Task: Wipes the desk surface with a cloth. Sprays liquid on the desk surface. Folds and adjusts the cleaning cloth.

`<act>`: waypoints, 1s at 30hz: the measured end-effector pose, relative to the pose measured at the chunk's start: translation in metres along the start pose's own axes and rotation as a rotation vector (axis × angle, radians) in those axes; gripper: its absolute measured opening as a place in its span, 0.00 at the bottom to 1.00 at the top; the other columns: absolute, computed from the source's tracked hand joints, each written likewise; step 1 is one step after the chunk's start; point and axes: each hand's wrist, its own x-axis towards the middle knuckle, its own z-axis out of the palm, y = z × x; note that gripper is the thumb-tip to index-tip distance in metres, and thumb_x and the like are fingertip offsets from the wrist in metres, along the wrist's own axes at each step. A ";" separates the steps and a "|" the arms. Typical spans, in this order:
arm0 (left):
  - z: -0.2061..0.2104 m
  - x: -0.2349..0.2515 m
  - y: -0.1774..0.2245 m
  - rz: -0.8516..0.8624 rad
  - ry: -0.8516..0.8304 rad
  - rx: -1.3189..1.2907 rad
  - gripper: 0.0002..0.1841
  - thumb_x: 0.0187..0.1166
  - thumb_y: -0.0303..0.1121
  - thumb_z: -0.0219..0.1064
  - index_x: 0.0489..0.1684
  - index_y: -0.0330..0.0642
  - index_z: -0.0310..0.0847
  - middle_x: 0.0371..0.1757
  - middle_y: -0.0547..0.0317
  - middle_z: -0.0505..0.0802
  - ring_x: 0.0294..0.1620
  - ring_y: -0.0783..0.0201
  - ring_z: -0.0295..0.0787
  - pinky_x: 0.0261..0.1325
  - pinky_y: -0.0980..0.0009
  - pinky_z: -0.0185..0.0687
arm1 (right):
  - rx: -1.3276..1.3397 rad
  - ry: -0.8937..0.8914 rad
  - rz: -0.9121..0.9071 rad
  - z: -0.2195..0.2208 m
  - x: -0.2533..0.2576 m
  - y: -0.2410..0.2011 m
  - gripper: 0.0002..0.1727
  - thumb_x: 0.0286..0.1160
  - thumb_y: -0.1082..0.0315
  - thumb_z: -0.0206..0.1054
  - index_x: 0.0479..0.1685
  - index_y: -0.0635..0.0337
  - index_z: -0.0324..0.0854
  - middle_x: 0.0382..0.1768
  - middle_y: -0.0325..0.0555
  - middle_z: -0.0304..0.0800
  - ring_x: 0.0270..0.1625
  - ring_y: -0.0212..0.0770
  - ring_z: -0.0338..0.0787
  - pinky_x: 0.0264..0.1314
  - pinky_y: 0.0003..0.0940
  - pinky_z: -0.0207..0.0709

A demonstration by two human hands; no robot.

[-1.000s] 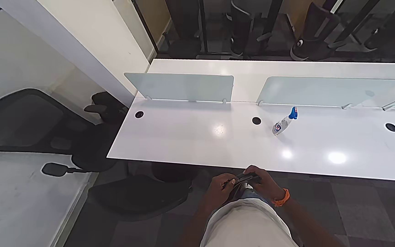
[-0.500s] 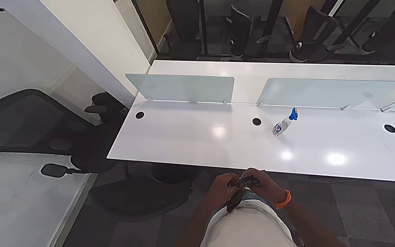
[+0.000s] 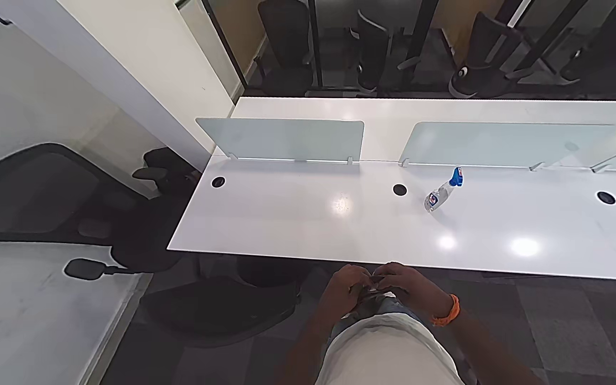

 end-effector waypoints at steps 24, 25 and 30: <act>0.004 0.007 0.014 -0.193 0.045 -0.021 0.12 0.73 0.31 0.76 0.49 0.39 0.86 0.44 0.57 0.94 0.44 0.70 0.92 0.52 0.71 0.90 | 0.047 0.040 -0.065 0.001 0.002 0.001 0.12 0.80 0.75 0.64 0.50 0.53 0.91 0.65 0.43 0.89 0.69 0.40 0.85 0.75 0.38 0.79; 0.004 0.008 0.015 -0.208 0.030 -0.022 0.13 0.72 0.30 0.75 0.51 0.39 0.85 0.44 0.58 0.94 0.45 0.69 0.92 0.53 0.69 0.90 | 0.046 0.046 -0.066 0.001 0.002 0.001 0.11 0.80 0.75 0.64 0.50 0.53 0.91 0.64 0.42 0.89 0.68 0.39 0.85 0.74 0.38 0.79; 0.008 0.017 0.015 -0.212 -0.061 0.039 0.14 0.69 0.29 0.74 0.51 0.39 0.86 0.45 0.55 0.94 0.48 0.64 0.91 0.57 0.64 0.89 | 0.010 0.046 -0.064 0.000 0.000 -0.003 0.12 0.77 0.76 0.64 0.47 0.53 0.92 0.61 0.41 0.92 0.65 0.41 0.87 0.72 0.40 0.79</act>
